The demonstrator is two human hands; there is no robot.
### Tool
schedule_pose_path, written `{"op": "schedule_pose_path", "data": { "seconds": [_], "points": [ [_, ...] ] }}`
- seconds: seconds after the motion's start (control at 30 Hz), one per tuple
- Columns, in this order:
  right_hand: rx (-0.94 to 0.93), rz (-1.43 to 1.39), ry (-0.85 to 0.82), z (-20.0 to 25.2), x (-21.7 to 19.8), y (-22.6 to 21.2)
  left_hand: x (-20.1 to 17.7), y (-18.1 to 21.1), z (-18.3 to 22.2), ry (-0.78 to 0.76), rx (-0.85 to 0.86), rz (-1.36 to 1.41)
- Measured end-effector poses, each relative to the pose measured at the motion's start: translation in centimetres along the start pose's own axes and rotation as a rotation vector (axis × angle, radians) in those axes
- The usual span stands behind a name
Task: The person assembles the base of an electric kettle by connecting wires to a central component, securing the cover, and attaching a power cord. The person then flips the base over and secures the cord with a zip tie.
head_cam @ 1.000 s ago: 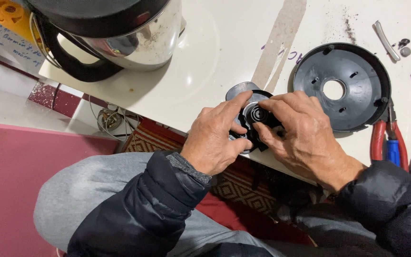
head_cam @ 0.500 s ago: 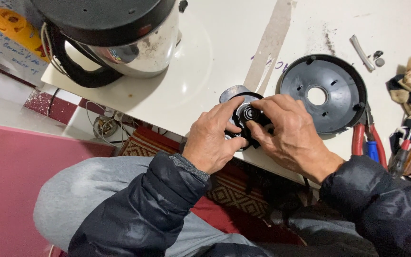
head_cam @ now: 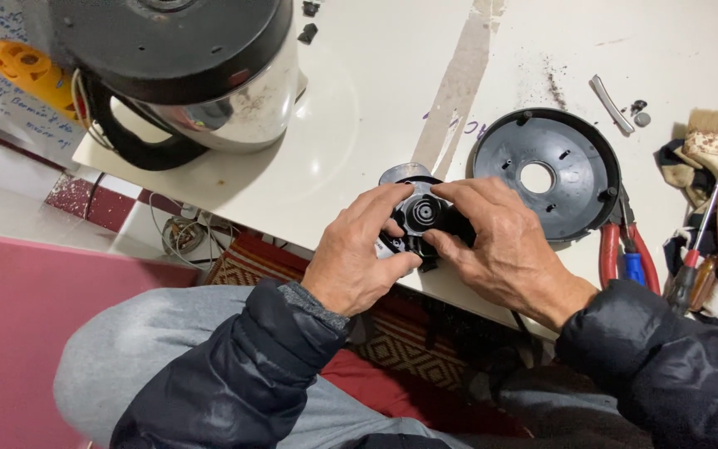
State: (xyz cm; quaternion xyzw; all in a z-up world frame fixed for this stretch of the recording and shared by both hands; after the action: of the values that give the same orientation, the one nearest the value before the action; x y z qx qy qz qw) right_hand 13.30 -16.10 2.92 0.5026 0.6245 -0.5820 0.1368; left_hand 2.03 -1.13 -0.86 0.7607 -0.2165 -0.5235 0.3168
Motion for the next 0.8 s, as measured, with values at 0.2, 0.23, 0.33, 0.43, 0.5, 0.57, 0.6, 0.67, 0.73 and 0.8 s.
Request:
{"op": "schedule_pose_path", "data": {
  "seconds": [0.2,0.23,0.33,0.43,0.5,0.57,0.6,0.67,0.73,0.8],
  "points": [
    [-0.034,0.018,0.027,0.1,-1.0,0.3,-0.4,0.8,-0.8,0.187,0.122,-0.229],
    [-0.031,0.017,0.029,0.1,-1.0,0.7,-0.3,0.9,-1.0,0.183,0.123,-0.229],
    [-0.096,0.034,0.024,-0.2,-0.7,1.4,-0.1,0.9,-1.4,0.176,0.101,-0.266],
    [-0.063,0.039,-0.008,-0.6,-0.4,1.9,0.4,0.4,-1.6,0.126,0.048,-0.285],
    [-0.003,0.050,-0.031,-0.7,-0.4,2.4,0.6,0.1,-1.6,0.100,0.065,-0.294],
    [0.034,0.052,-0.037,-0.5,-0.3,2.8,0.6,0.2,-1.7,0.094,0.082,-0.305],
    [0.063,0.052,-0.044,-0.6,-0.3,2.9,0.4,0.3,-1.7,0.093,0.097,-0.322],
    [0.081,0.053,-0.062,-0.7,-0.3,3.2,0.1,0.6,-1.9,0.087,0.107,-0.341],
    [0.106,0.057,-0.083,-0.7,-0.8,3.1,0.1,0.8,-1.9,0.078,0.119,-0.351],
    [0.136,0.044,-0.169,-1.0,-1.4,2.5,0.0,1.0,-1.8,0.063,0.144,-0.393]
  ]
}}
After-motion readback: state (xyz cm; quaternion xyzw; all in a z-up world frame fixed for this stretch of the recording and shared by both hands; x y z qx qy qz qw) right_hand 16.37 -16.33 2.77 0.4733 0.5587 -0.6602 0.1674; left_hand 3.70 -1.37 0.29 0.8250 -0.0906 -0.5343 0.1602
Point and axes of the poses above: each hand's wrist, its own z-axis away from the middle knuckle, its own x-axis out of the palm, y = z × x, the point moved 3 cm from there along -z, towards the middle knuckle, and after that the axes turned 13 degrees about -z, right-handed, at the moved point
